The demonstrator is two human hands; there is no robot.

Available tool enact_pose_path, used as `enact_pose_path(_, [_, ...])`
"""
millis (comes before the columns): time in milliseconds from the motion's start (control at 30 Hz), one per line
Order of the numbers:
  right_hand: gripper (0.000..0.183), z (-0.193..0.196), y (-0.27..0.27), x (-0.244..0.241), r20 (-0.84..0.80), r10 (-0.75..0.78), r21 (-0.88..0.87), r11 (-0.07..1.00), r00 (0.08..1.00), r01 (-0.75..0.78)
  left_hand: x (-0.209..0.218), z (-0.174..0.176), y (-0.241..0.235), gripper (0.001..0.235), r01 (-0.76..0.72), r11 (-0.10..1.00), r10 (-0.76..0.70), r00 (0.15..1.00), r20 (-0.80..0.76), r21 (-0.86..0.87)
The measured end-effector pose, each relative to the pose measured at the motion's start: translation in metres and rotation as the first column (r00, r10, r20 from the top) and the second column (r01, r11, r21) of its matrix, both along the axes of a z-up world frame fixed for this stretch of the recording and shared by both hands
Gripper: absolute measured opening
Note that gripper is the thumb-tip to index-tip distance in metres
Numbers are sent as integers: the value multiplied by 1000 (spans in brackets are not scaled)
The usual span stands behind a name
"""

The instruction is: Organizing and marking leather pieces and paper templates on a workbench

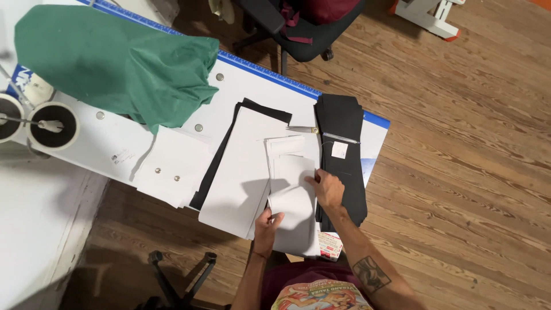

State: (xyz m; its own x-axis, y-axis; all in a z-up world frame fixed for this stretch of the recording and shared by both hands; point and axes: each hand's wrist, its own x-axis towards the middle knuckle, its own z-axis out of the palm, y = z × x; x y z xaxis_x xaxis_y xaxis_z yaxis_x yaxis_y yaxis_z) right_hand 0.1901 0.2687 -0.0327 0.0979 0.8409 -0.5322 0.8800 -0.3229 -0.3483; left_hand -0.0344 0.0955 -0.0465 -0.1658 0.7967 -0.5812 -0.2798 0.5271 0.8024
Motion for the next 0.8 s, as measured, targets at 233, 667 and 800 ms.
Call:
enact_pose_path(233, [24, -36, -45, 35, -526, 8, 148, 986, 850, 82, -10, 64, 39, 13, 226, 925, -150, 956, -253, 305])
enact_pose_path(667, [64, -23, 3, -1, -172, -115, -81, 991, 978, 102, 7, 52, 18, 108, 50, 994, -37, 990, -137, 95])
enact_pose_path(800, [50, -21, -17, 8, 78, -7, 70, 998, 997, 1, 15, 29, 10, 63, 111, 994, -111, 965, -236, -14])
